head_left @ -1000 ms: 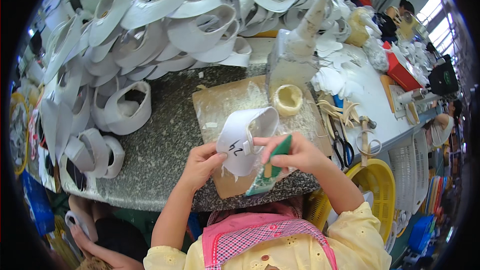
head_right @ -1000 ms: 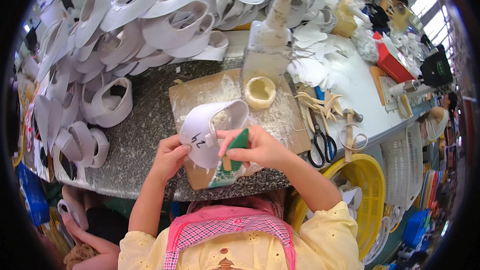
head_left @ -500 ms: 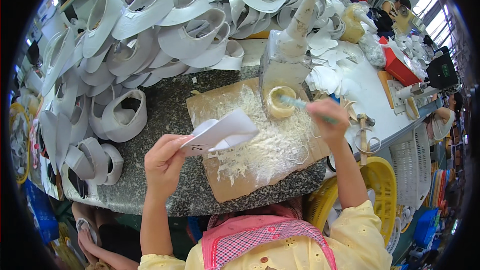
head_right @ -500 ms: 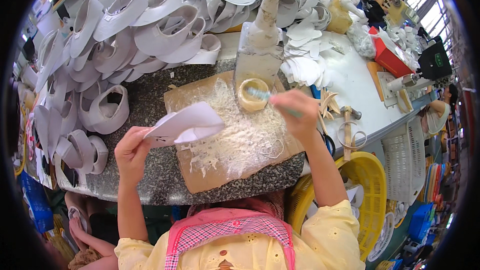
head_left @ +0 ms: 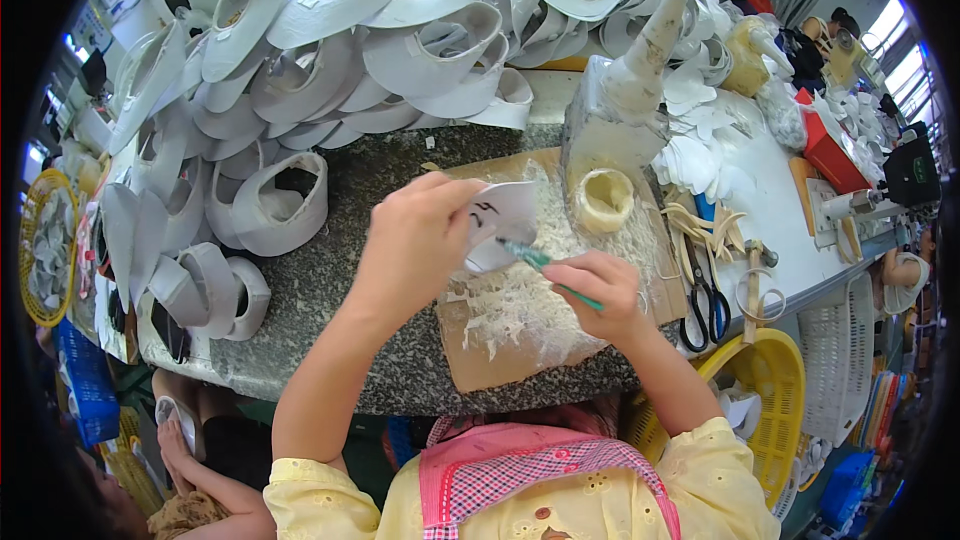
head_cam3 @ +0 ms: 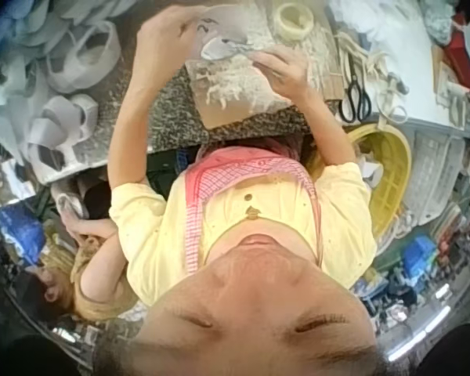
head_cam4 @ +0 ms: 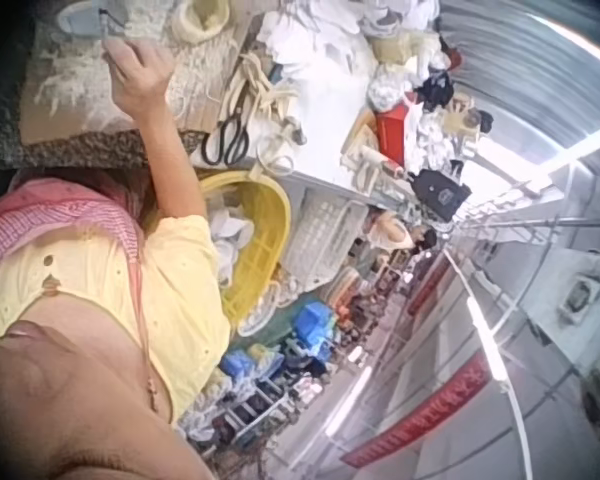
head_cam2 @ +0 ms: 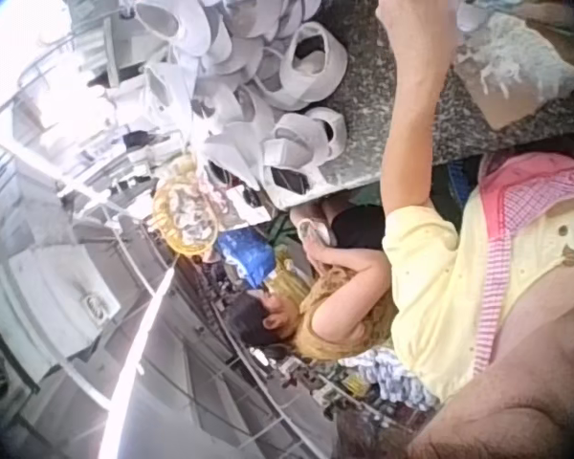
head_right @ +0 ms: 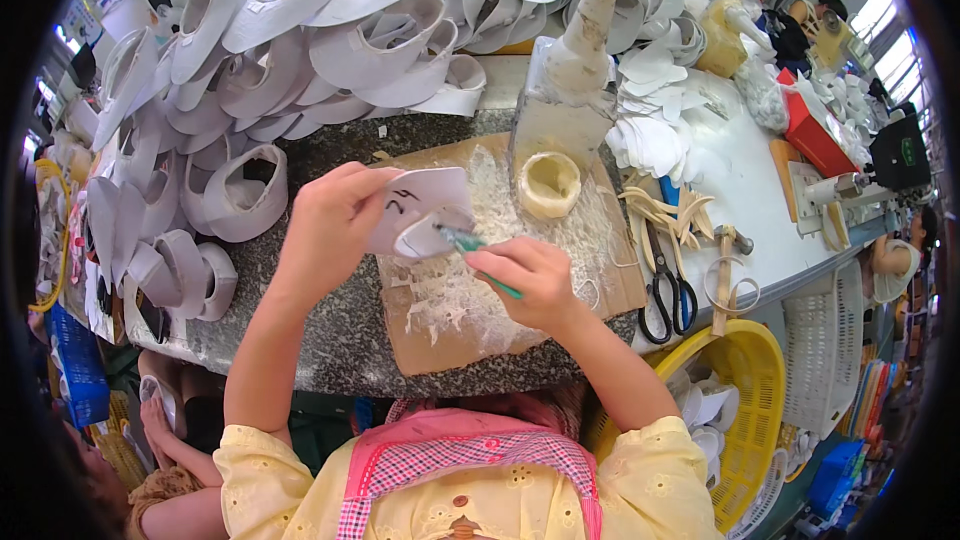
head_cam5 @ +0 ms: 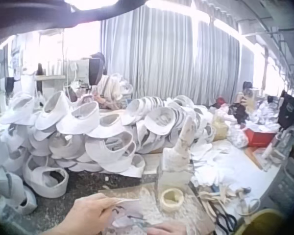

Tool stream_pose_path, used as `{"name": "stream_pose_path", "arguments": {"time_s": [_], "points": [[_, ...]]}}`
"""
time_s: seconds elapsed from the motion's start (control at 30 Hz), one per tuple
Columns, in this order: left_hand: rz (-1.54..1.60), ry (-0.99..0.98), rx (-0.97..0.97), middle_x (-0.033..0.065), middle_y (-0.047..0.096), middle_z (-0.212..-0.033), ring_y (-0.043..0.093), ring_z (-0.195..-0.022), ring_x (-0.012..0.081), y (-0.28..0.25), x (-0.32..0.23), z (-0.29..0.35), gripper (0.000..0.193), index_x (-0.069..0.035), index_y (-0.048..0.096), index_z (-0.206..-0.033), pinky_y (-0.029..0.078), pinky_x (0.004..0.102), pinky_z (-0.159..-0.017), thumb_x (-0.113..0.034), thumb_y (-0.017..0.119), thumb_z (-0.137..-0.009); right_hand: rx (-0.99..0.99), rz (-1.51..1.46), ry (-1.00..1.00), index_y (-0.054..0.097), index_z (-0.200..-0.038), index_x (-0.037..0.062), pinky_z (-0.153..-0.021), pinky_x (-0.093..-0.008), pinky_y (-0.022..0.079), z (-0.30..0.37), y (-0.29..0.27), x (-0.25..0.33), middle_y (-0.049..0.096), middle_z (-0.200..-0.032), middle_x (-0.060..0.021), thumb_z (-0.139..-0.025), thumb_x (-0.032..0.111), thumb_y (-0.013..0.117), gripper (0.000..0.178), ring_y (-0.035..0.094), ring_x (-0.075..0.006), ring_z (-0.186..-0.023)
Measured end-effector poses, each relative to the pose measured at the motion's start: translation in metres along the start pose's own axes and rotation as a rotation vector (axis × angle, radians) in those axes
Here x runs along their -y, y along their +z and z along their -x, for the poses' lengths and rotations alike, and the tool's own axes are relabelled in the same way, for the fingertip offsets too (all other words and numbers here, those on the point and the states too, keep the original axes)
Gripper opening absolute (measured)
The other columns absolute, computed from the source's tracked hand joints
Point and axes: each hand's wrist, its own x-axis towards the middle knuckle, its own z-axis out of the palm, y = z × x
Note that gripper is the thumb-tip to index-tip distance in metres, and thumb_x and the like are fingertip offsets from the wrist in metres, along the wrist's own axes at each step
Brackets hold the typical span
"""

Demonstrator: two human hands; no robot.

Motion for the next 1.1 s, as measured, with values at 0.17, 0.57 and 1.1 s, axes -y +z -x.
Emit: {"name": "stream_pose_path", "arguments": {"time_s": [0.17,0.57,1.1], "points": [[-0.026,0.075,0.035,0.0118,0.053,-0.071,0.052,-0.062,0.0254,0.012,0.003,-0.001,0.021,-0.002,0.057,-0.088,0.041,0.0296,-0.057,-0.001,0.048,-0.070,0.140,0.236,0.026,0.059,-0.078,0.0088,-0.044,-0.0265,0.039,0.003,0.020,-0.003,0.055,-0.067,-0.0070,-0.056,-0.001,0.063,0.024,0.052,-0.0206,-0.053],[-0.091,0.161,-0.048,0.0136,0.049,-0.070,0.052,-0.068,0.0295,-0.010,0.024,0.030,0.015,0.000,0.051,-0.074,0.044,0.0340,-0.058,-0.003,0.051,-0.060,-0.076,0.270,0.014,0.053,-0.089,-0.0052,-0.062,-0.0267,0.040,0.023,-0.074,-0.080,0.056,-0.081,-0.0110,-0.078,0.000,0.045,0.015,0.052,-0.0201,-0.069],[-0.683,0.935,-0.237,0.0093,0.049,-0.071,0.050,-0.070,0.0218,0.020,0.010,0.013,0.022,0.000,0.053,-0.066,0.043,0.0324,-0.068,-0.017,0.051,-0.053,-0.520,-0.055,0.534,0.053,-0.092,0.0019,-0.054,-0.0175,0.040,0.069,-0.095,-0.074,0.054,-0.083,-0.0041,-0.079,0.010,0.049,0.016,0.051,-0.0107,-0.068]]}}
